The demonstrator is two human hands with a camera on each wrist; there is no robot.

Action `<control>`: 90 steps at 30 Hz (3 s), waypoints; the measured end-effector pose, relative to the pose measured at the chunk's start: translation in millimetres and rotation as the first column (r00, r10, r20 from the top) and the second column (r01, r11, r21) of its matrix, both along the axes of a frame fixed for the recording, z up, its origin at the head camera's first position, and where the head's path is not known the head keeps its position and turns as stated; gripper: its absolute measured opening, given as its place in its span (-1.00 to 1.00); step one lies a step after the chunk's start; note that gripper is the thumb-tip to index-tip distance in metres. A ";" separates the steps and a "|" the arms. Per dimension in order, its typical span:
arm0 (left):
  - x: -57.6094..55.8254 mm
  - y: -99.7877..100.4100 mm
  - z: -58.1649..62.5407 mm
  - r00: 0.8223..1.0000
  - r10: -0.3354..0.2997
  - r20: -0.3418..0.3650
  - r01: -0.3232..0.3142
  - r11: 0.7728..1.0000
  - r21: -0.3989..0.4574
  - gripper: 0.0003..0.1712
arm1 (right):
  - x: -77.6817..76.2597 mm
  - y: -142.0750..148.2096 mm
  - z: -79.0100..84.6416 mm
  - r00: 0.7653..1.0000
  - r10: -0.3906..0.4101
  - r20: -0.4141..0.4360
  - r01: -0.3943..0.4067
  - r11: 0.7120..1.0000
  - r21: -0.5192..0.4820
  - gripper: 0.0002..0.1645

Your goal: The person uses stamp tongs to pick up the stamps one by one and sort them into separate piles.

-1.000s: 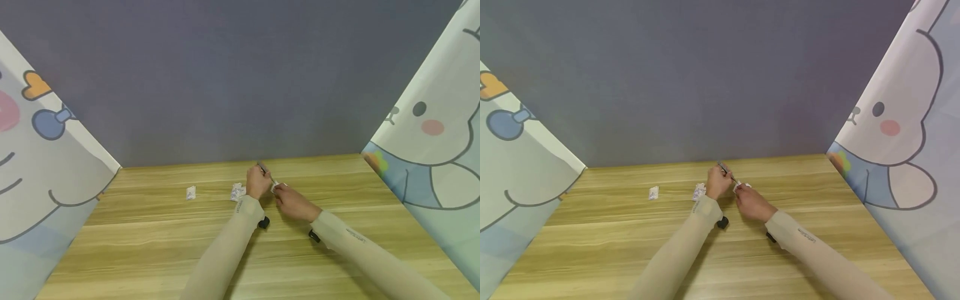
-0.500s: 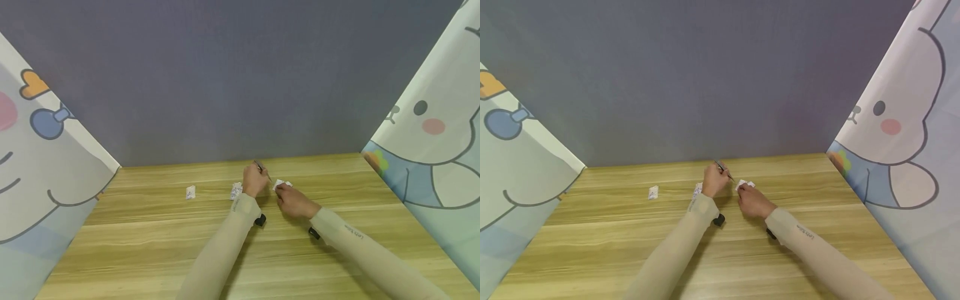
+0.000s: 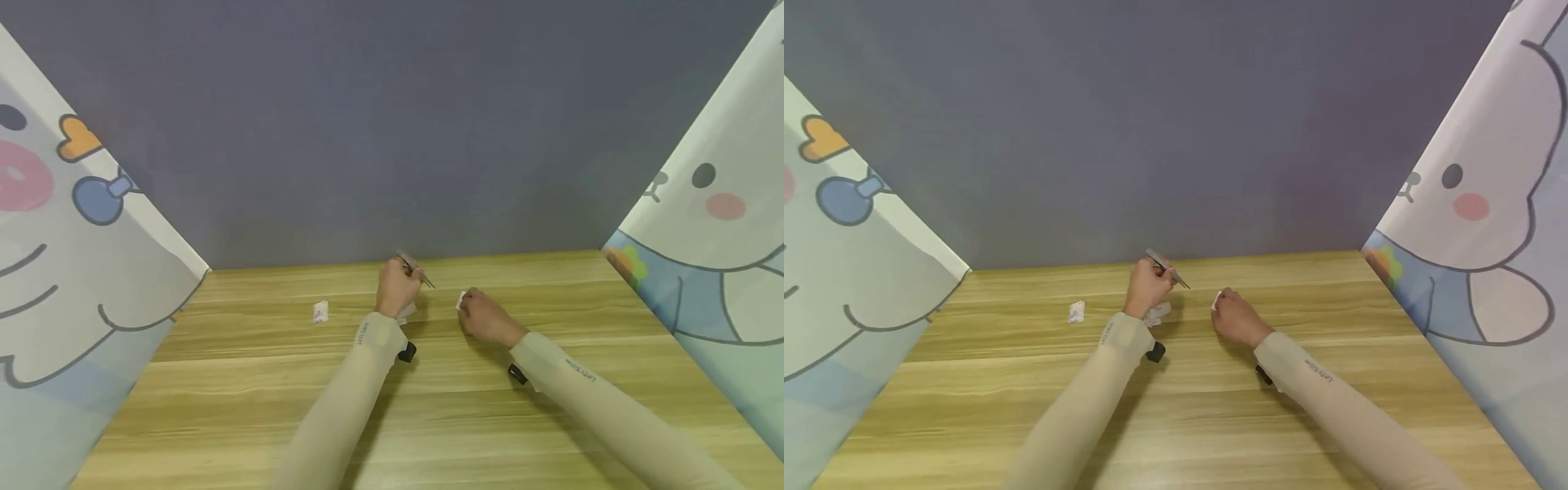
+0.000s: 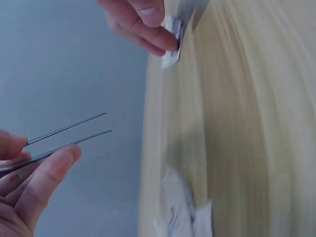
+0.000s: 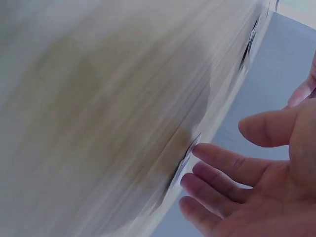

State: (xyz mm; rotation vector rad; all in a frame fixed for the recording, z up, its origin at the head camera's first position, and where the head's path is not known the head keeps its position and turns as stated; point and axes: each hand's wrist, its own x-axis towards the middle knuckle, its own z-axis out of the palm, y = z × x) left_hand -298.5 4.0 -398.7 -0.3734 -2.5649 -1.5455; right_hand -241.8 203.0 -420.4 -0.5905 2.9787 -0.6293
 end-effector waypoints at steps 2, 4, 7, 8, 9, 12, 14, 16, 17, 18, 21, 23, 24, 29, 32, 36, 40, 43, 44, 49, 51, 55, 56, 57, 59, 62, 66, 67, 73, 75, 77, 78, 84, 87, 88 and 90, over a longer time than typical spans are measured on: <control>0.3 -6.6 1.1 1.000 0.007 -0.017 -0.007 1.000 -0.011 -0.86 | 0.5 -3.6 1.8 1.000 0.002 0.011 -0.002 1.000 -0.007 -0.72; 0.8 -13.6 2.2 0.999 0.013 -0.030 -0.013 1.000 -0.019 -0.85 | 1.8 -8.0 3.4 1.000 0.018 0.008 -0.018 1.000 -0.013 -0.72; 0.2 -24.6 2.0 0.999 0.019 -0.046 -0.020 0.999 -0.026 -0.83 | 3.5 -15.9 5.0 0.999 0.050 -0.014 -0.050 0.998 -0.022 -0.71; 0.4 -28.1 2.1 0.999 0.022 -0.041 -0.023 0.999 -0.024 -0.84 | 4.0 -19.1 5.1 0.998 0.059 -0.027 -0.059 0.998 -0.025 -0.71; 0.6 -31.3 2.0 0.999 0.028 -0.036 -0.029 0.999 -0.024 -0.84 | 4.1 -22.2 5.0 0.997 0.066 -0.031 -0.067 0.997 -0.029 -0.70; 1.4 -39.8 1.7 0.999 0.047 -0.023 -0.048 0.998 -0.028 -0.87 | 4.6 -32.9 4.2 0.996 0.080 -0.041 -0.082 0.996 -0.038 -0.66; 2.0 -45.0 1.5 0.998 0.057 -0.015 -0.057 0.998 -0.035 -0.89 | 6.4 -41.6 4.9 0.996 0.090 -0.030 -0.091 0.995 -0.050 -0.61; 2.6 -49.8 1.1 0.998 0.065 -0.010 -0.065 0.997 -0.029 -0.89 | 8.9 -50.4 6.1 0.993 0.114 -0.013 -0.114 0.992 -0.060 -0.58; 2.6 -51.8 0.4 0.998 0.068 -0.011 -0.069 0.997 -0.028 -0.88 | 10.8 -54.8 6.9 0.992 0.127 -0.003 -0.127 0.990 -0.061 -0.56; 2.4 -54.0 -0.6 0.997 0.071 -0.013 -0.071 0.997 -0.021 -0.87 | 12.3 -59.3 7.6 0.990 0.141 0.007 -0.141 0.988 -0.063 -0.55; 2.2 -60.3 -3.7 0.996 0.084 -0.013 -0.084 0.996 -0.012 -0.83 | 16.1 -72.5 9.1 0.980 0.199 0.016 -0.198 0.979 -0.044 -0.53; 1.3 -63.5 -5.7 0.996 0.083 -0.011 -0.083 0.996 -0.008 -0.84 | 17.3 -80.9 9.2 0.973 0.230 0.014 -0.230 0.973 -0.016 -0.52; 1.3 -64.9 -6.6 0.997 0.080 -0.008 -0.080 0.997 -0.006 -0.85 | 17.6 -84.9 8.9 0.969 0.245 0.011 -0.245 0.969 -0.008 -0.52; 1.2 -69.2 -10.0 0.998 0.064 0.005 -0.064 0.998 -0.019 -0.94 | 18.2 -99.8 4.9 0.962 0.269 0.047 -0.272 0.959 0.076 -0.47; 1.4 -70.1 -11.2 0.998 0.064 0.011 -0.064 0.997 -0.046 -0.94 | 18.1 -103.8 3.0 0.963 0.258 0.077 -0.265 0.957 0.114 -0.45; 1.9 -71.1 -12.7 0.998 0.061 0.023 -0.059 0.996 -0.068 -0.93 | 16.9 -104.2 1.5 0.964 0.250 0.088 -0.259 0.959 0.114 -0.47; 1.6 -69.4 -15.3 0.998 0.044 0.045 -0.040 0.996 -0.080 -0.93 | 15.7 -100.2 0.0 0.963 0.249 0.106 -0.260 0.959 0.110 -0.48; 1.1 -68.6 -16.3 0.998 0.026 0.050 -0.023 0.997 -0.075 -0.93 | 14.9 -98.5 -1.2 0.962 0.247 0.116 -0.260 0.959 0.116 -0.47; 1.1 -68.5 -16.2 0.998 0.022 0.052 -0.018 0.997 -0.074 -0.93 | 14.9 -98.3 -1.3 0.962 0.244 0.118 -0.258 0.959 0.121 -0.46; 1.1 -66.8 -14.7 0.996 0.019 0.089 -0.011 0.996 -0.091 -0.93 | 16.0 -97.7 0.4 0.963 0.232 0.140 -0.250 0.960 0.126 -0.45; 1.3 -66.2 -13.7 0.994 0.021 0.105 -0.011 0.995 -0.097 -0.91 | 16.7 -97.6 1.3 0.962 0.232 0.144 -0.250 0.961 0.122 -0.44; 1.7 -66.0 -13.0 0.992 0.015 0.125 -0.004 0.996 -0.085 -0.89 | 17.7 -97.6 2.4 0.962 0.224 0.156 -0.245 0.961 0.130 -0.42; 1.7 -66.2 -13.1 0.992 0.012 0.127 -0.001 0.996 -0.084 -0.89 | 17.7 -97.5 2.4 0.962 0.220 0.159 -0.242 0.961 0.133 -0.42; 1.8 -66.2 -13.5 0.991 0.008 0.132 0.003 0.997 -0.079 -0.89 | 17.7 -97.4 2.4 0.963 0.217 0.163 -0.240 0.961 0.137 -0.41; 2.3 -65.9 -14.4 0.990 -0.002 0.141 0.012 0.997 -0.070 -0.89 | 17.6 -96.9 1.4 0.962 0.212 0.171 -0.237 0.961 0.145 -0.40; 3.5 -64.7 -14.9 0.989 -0.010 0.147 0.020 0.998 -0.062 -0.90 | 17.5 -95.9 0.3 0.962 0.209 0.175 -0.234 0.962 0.138 -0.39; 5.5 -62.6 -13.6 0.991 -0.006 0.134 0.014 0.998 -0.063 -0.91 | 17.6 -94.7 0.1 0.962 0.211 0.172 -0.234 0.964 0.126 -0.37; 6.0 -62.5 -12.8 0.992 -0.002 0.124 0.010 0.998 -0.067 -0.91 | 17.6 -94.2 -0.3 0.963 0.212 0.168 -0.234 0.965 0.122 -0.37; 7.5 -65.2 -5.6 0.998 0.022 0.053 -0.018 0.996 -0.083 -0.85 | 19.8 -90.0 0.7 0.964 0.208 0.164 -0.225 0.970 0.091 -0.37; 8.2 -66.8 -2.0 0.998 0.032 0.053 -0.027 0.997 -0.077 -0.85 | 20.1 -89.1 1.5 0.965 0.209 0.158 -0.223 0.972 0.078 -0.36; 9.3 -68.6 1.3 0.997 0.034 0.072 -0.031 0.998 -0.048 -0.84 | 19.5 -88.2 1.6 0.966 0.211 0.151 -0.224 0.972 0.075 -0.35; 10.1 -69.6 3.0 0.996 0.036 0.082 -0.034 0.999 -0.032 -0.84 | 19.3 -87.8 1.6 0.966 0.214 0.143 -0.225 0.972 0.071 -0.35; 12.6 -79.7 8.6 0.997 0.050 0.051 -0.050 0.999 0.007 -0.82 | 17.8 -88.1 4.8 0.972 0.222 0.072 -0.225 0.974 0.033 -0.36; 13.1 -87.5 9.5 0.998 0.063 0.022 -0.063 0.998 0.000 -0.80 | 17.2 -89.9 7.1 0.976 0.212 0.052 -0.214 0.977 0.021 -0.34; 13.3 -91.0 9.4 0.997 0.069 0.021 -0.069 0.998 0.004 -0.79 | 16.9 -91.1 7.2 0.976 0.210 0.050 -0.211 0.977 0.017 -0.34; 13.7 -98.3 9.3 0.997 0.081 0.018 -0.082 0.997 0.015 -0.80 | 16.2 -93.7 7.9 0.977 0.207 0.052 -0.208 0.978 0.006 -0.34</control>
